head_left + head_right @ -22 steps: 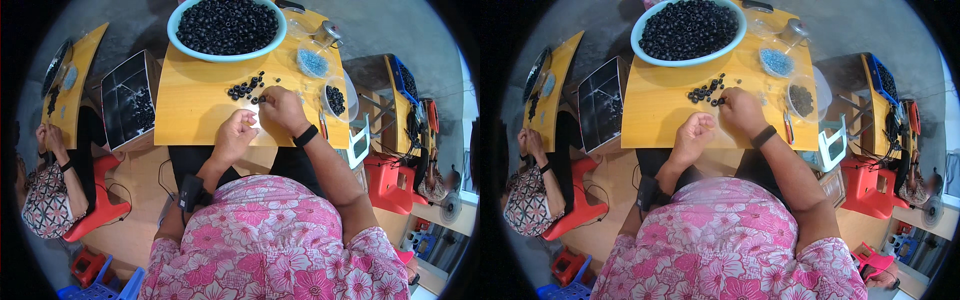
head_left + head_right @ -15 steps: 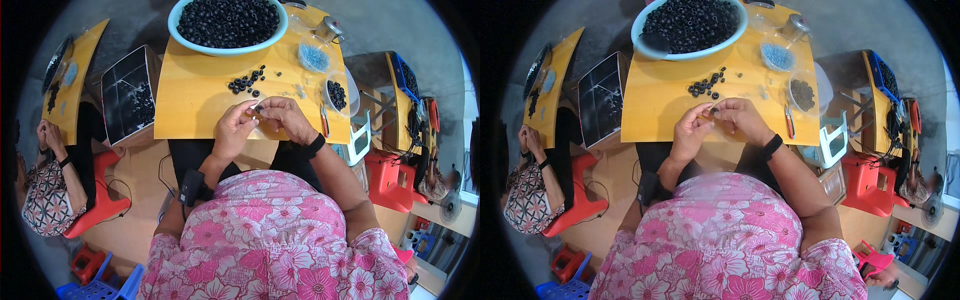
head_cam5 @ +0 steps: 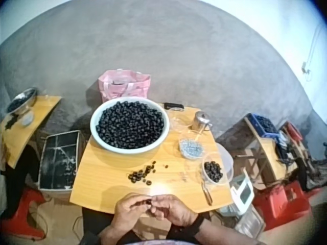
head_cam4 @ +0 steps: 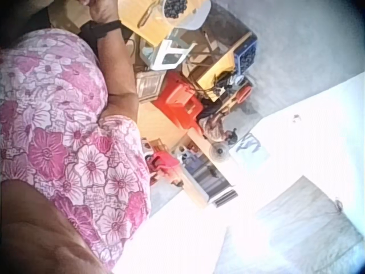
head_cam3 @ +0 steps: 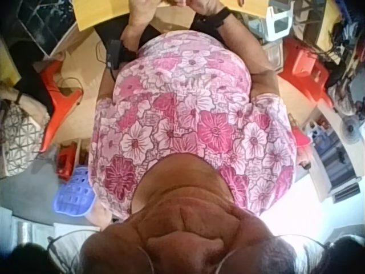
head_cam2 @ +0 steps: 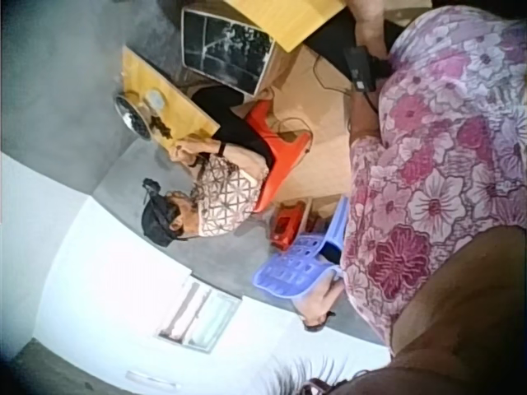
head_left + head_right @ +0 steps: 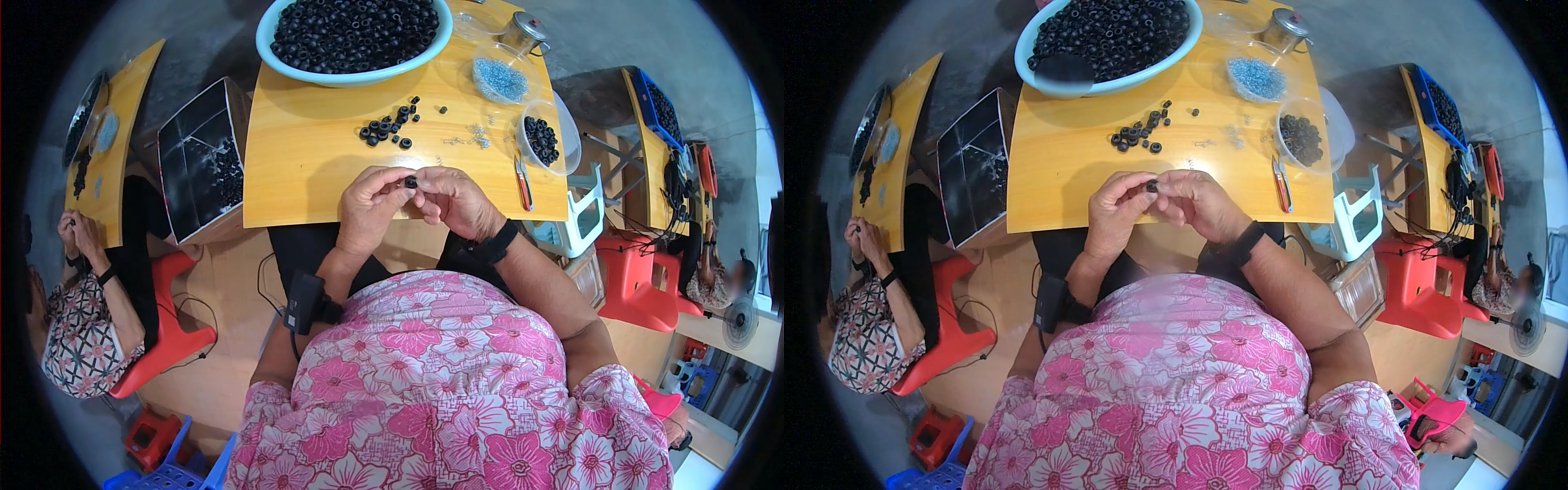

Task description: Assembling small black plastic components into clear circular covers.

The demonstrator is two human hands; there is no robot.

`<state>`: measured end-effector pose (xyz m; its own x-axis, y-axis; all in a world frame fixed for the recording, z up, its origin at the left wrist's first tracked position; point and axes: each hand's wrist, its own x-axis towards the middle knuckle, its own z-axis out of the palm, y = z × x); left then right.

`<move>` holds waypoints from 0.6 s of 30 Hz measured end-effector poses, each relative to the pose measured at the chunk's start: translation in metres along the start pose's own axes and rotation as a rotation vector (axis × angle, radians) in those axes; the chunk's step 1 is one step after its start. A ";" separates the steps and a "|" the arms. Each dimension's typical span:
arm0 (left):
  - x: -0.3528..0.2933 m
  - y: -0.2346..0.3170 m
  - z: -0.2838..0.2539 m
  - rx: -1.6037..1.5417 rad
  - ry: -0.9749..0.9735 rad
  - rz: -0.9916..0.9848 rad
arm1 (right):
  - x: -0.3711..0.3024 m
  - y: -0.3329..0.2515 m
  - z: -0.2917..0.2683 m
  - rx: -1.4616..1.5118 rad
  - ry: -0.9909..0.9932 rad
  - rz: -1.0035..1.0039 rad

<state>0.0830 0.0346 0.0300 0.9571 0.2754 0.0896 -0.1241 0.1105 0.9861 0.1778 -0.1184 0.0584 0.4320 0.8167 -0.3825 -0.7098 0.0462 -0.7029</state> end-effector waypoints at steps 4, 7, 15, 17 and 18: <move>-0.001 0.001 0.002 -0.122 -0.006 -0.005 | 0.001 0.006 0.002 0.016 0.045 -0.009; -0.001 -0.004 -0.002 -0.030 0.025 0.014 | -0.003 0.003 0.007 -0.177 0.158 0.001; -0.001 -0.006 0.001 -0.042 0.028 -0.091 | -0.001 -0.001 -0.018 -1.181 0.632 -0.445; 0.000 -0.007 0.001 -0.036 0.020 -0.092 | -0.001 -0.005 -0.018 -1.309 0.708 -0.384; 0.000 -0.007 0.000 -0.029 0.012 -0.090 | -0.001 -0.006 -0.017 -1.309 0.707 -0.382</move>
<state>0.0839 0.0335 0.0230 0.9617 0.2741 -0.0009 -0.0455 0.1628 0.9856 0.1908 -0.1291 0.0528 0.9053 0.4247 0.0063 0.3091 -0.6487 -0.6954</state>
